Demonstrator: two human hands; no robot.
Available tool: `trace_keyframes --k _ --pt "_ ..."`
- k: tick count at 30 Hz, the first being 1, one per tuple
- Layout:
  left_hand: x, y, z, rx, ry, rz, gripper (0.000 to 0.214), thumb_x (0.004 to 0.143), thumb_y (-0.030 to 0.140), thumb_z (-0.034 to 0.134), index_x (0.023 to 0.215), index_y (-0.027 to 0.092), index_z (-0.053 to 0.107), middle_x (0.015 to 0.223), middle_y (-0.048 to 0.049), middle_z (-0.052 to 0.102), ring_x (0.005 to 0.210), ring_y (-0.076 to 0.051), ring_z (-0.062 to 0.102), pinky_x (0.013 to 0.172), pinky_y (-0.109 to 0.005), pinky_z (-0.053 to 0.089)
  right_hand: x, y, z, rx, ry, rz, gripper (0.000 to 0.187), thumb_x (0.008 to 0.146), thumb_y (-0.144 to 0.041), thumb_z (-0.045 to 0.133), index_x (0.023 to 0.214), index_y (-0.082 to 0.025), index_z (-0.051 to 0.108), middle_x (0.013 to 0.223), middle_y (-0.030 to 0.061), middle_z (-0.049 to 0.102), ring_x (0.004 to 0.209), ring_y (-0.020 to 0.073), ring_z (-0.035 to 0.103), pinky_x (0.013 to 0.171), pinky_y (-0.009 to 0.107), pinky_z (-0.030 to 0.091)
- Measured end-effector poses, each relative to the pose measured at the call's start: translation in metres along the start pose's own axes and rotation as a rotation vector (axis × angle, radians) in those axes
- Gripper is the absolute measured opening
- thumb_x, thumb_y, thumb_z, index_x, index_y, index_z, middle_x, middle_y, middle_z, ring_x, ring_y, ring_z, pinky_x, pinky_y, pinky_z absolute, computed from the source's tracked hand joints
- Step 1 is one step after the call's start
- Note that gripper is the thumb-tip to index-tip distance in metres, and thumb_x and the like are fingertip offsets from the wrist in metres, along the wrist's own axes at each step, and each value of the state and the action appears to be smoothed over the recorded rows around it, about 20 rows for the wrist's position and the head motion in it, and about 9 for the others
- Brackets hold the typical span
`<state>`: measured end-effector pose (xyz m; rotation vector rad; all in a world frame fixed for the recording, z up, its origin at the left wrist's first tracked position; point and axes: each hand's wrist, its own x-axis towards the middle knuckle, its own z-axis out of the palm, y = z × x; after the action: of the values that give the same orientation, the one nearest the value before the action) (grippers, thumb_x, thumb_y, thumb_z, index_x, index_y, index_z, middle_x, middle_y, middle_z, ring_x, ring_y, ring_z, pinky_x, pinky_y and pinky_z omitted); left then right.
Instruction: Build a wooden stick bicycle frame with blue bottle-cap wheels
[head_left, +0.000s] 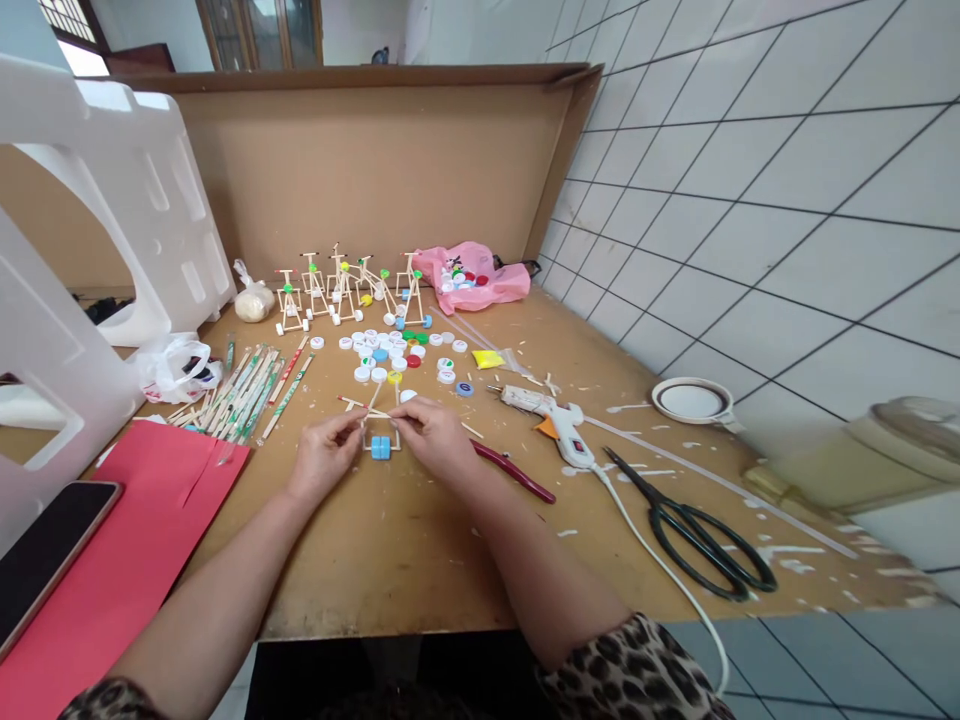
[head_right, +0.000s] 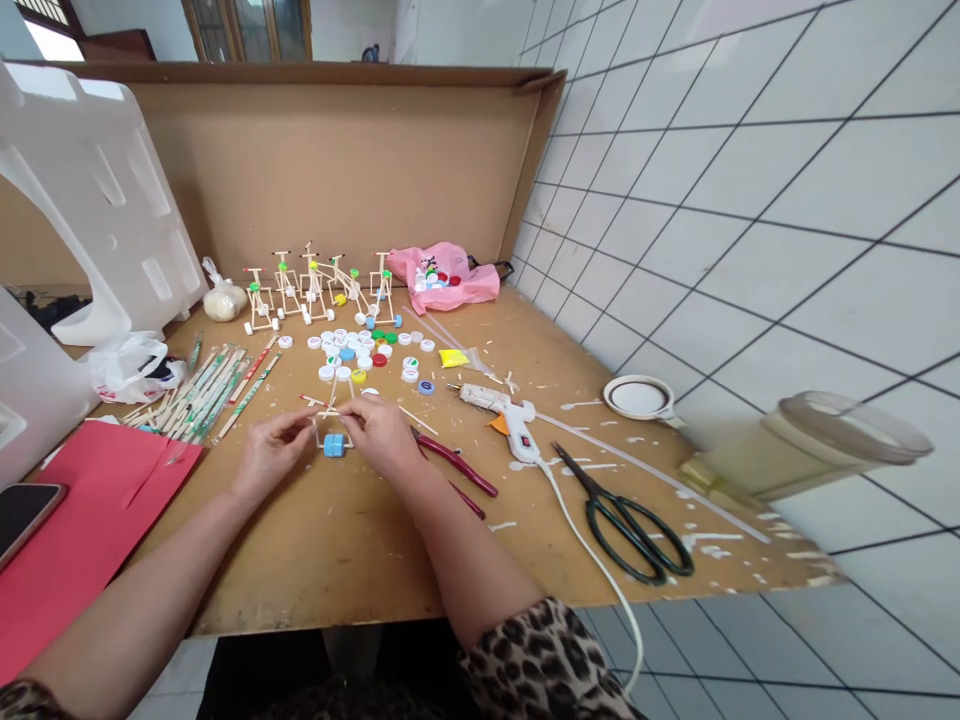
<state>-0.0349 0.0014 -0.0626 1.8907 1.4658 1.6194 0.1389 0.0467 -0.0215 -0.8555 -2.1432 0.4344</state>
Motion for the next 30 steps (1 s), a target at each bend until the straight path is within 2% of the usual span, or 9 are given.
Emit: trace_keyframes --k 10,19,30 --pt "0.0 0.001 0.0 -0.049 0.015 -0.036 0.022 0.076 0.02 0.061 0.092 0.02 0.076 0.069 -0.0015 0.075 0.051 -0.011 0.065 0.054 -0.02 0.054 0.005 -0.004 -0.006 -0.092 -0.116 -0.017 0.015 0.082 -0.008 0.057 0.076 -0.018 0.067 0.073 0.003 0.067 0.068 0.014 0.058 0.065 0.025 0.044" --pt "0.0 0.001 0.002 -0.048 0.019 -0.069 0.021 0.077 0.024 0.062 0.092 0.02 0.076 0.07 -0.0019 0.075 0.053 -0.011 0.065 0.055 -0.02 0.054 -0.002 0.01 0.005 0.021 -0.018 -0.036 0.016 0.083 -0.013 0.054 0.086 -0.02 0.068 0.076 0.0035 0.067 0.071 0.0161 0.061 0.067 0.027 0.047" --pt "-0.004 0.003 0.001 -0.043 0.036 -0.09 0.022 0.079 0.026 0.061 0.094 0.02 0.076 0.074 -0.0027 0.076 0.054 -0.011 0.064 0.056 -0.021 0.054 -0.014 0.014 0.007 0.058 -0.058 -0.031 0.03 0.082 -0.01 0.05 0.106 -0.021 0.064 0.085 0.0049 0.068 0.075 0.0162 0.061 0.07 0.028 0.049"
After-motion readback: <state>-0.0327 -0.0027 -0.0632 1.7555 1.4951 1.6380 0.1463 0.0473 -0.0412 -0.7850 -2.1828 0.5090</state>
